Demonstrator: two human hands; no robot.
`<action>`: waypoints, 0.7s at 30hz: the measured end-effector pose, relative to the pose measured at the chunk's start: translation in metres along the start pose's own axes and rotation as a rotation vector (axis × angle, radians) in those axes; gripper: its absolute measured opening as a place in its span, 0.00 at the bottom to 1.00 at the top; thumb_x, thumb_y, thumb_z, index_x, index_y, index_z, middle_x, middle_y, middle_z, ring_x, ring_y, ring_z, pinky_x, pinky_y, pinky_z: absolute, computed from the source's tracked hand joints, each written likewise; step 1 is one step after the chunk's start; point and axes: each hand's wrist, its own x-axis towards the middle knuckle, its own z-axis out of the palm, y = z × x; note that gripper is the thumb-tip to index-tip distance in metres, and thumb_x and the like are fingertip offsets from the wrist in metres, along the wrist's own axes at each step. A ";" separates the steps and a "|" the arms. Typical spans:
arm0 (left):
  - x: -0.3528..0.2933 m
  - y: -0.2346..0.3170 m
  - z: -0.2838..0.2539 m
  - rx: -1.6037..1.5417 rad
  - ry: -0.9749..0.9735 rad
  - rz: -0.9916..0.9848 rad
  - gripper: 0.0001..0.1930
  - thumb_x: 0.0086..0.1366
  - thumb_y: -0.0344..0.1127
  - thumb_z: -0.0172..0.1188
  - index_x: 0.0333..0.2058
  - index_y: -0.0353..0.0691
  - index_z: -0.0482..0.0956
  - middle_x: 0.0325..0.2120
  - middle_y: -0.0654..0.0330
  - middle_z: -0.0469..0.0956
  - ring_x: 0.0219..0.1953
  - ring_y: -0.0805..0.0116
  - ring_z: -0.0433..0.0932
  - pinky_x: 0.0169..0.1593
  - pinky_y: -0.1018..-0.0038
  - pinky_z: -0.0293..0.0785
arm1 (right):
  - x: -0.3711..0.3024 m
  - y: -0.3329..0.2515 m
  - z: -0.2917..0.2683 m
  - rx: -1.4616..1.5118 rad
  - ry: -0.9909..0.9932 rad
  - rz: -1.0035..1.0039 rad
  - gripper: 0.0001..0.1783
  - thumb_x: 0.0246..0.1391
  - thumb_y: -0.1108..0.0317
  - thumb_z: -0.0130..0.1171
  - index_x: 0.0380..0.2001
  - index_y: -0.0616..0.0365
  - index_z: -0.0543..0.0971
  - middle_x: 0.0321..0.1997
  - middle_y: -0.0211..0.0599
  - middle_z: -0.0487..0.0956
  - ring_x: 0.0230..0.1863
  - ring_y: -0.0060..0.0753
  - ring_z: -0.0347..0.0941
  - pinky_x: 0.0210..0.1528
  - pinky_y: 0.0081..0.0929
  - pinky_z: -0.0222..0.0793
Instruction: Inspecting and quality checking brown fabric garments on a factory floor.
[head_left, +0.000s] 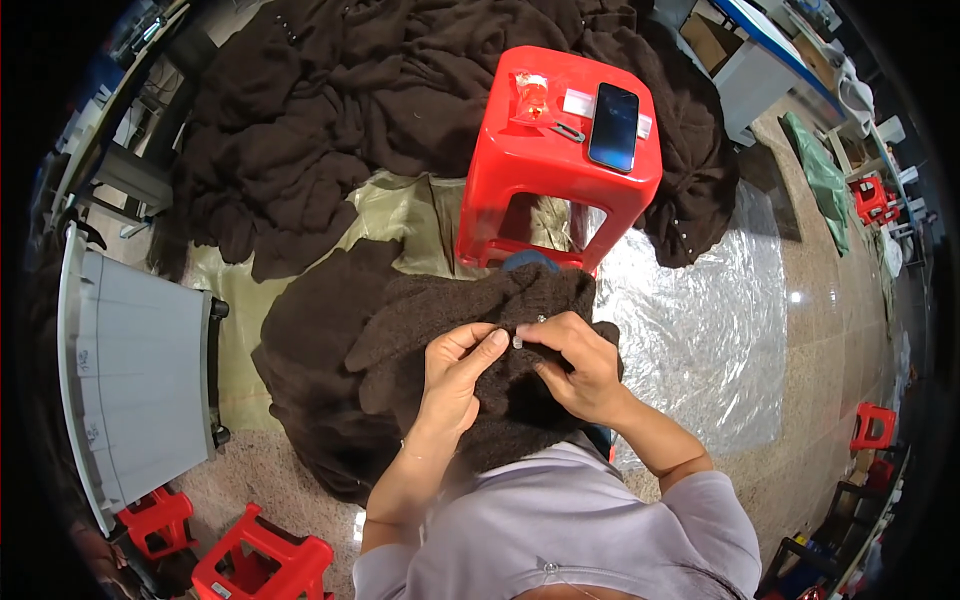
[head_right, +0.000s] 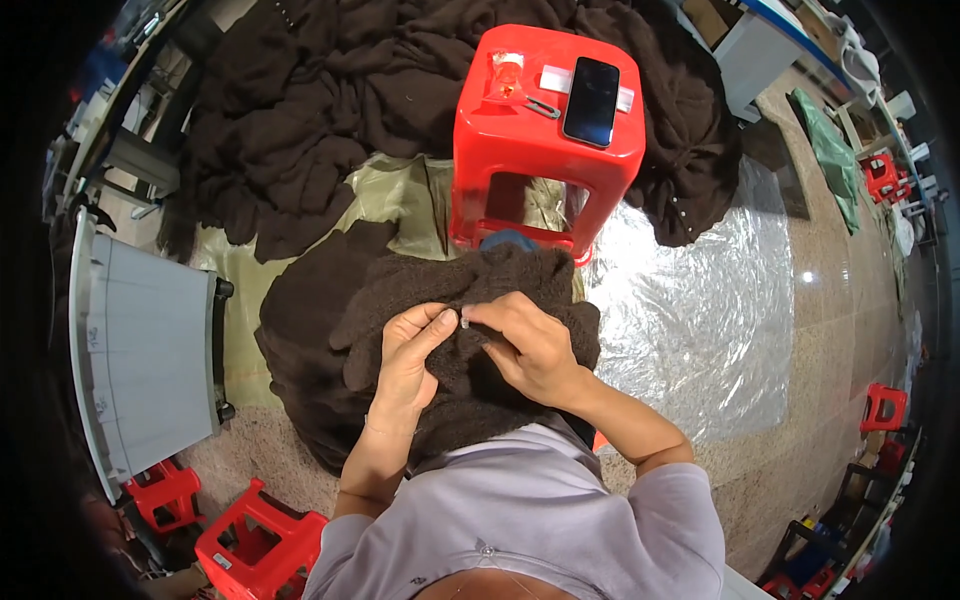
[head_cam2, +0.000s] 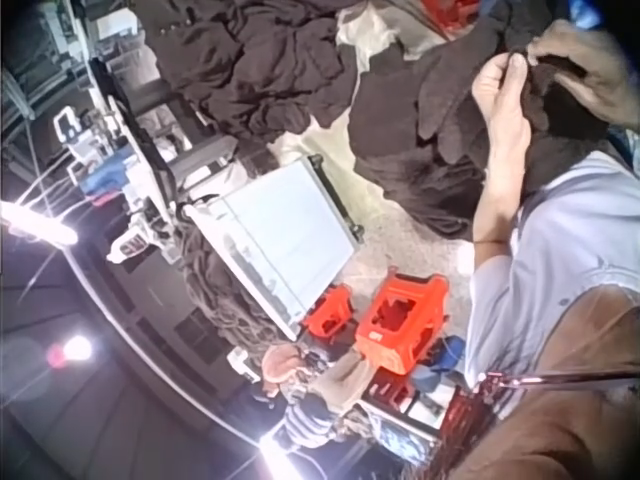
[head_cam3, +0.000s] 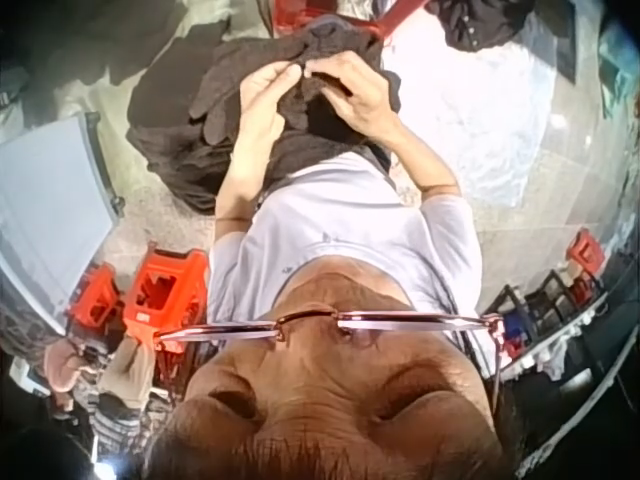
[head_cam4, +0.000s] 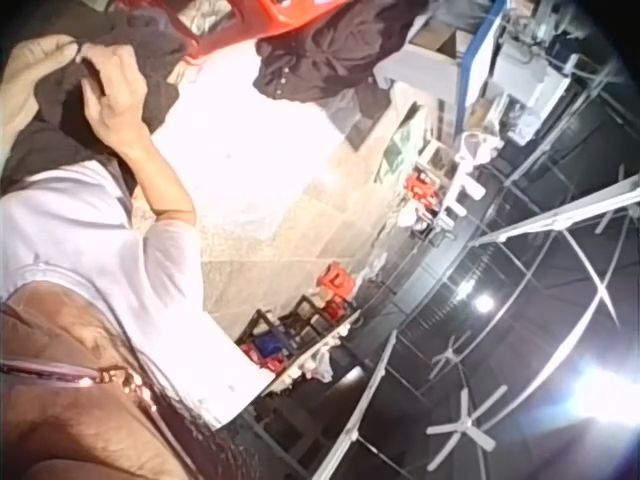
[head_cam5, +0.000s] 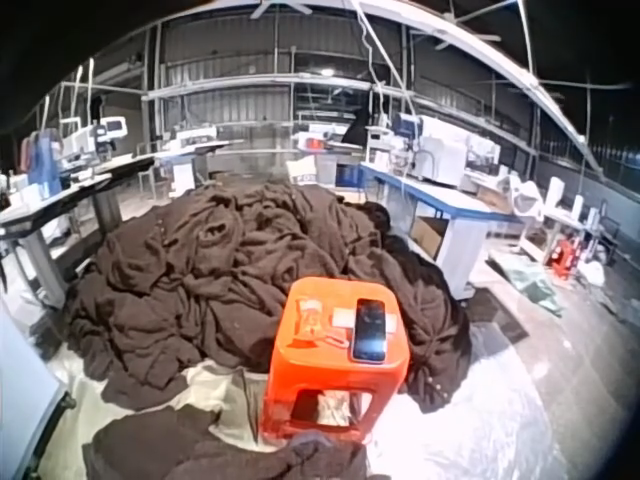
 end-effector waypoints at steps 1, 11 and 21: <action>0.000 0.000 0.000 0.025 0.013 0.012 0.07 0.63 0.29 0.63 0.37 0.32 0.81 0.30 0.65 0.80 0.33 0.82 0.74 0.40 0.83 0.70 | -0.001 -0.001 -0.002 0.002 -0.016 0.072 0.25 0.34 0.88 0.61 0.41 0.61 0.79 0.34 0.41 0.78 0.33 0.40 0.76 0.32 0.31 0.72; -0.001 -0.002 0.000 0.070 0.016 0.060 0.06 0.63 0.28 0.63 0.37 0.31 0.81 0.30 0.65 0.80 0.33 0.82 0.73 0.39 0.84 0.69 | -0.002 0.007 0.008 -0.102 0.051 -0.218 0.17 0.35 0.87 0.61 0.34 0.65 0.77 0.31 0.41 0.76 0.29 0.40 0.77 0.30 0.30 0.75; -0.001 -0.014 -0.005 0.227 0.081 0.269 0.07 0.59 0.21 0.65 0.37 0.30 0.82 0.31 0.63 0.81 0.34 0.80 0.77 0.40 0.83 0.74 | -0.002 0.018 0.013 -0.132 -0.024 -0.187 0.17 0.35 0.87 0.61 0.34 0.64 0.78 0.33 0.42 0.77 0.30 0.40 0.77 0.29 0.29 0.75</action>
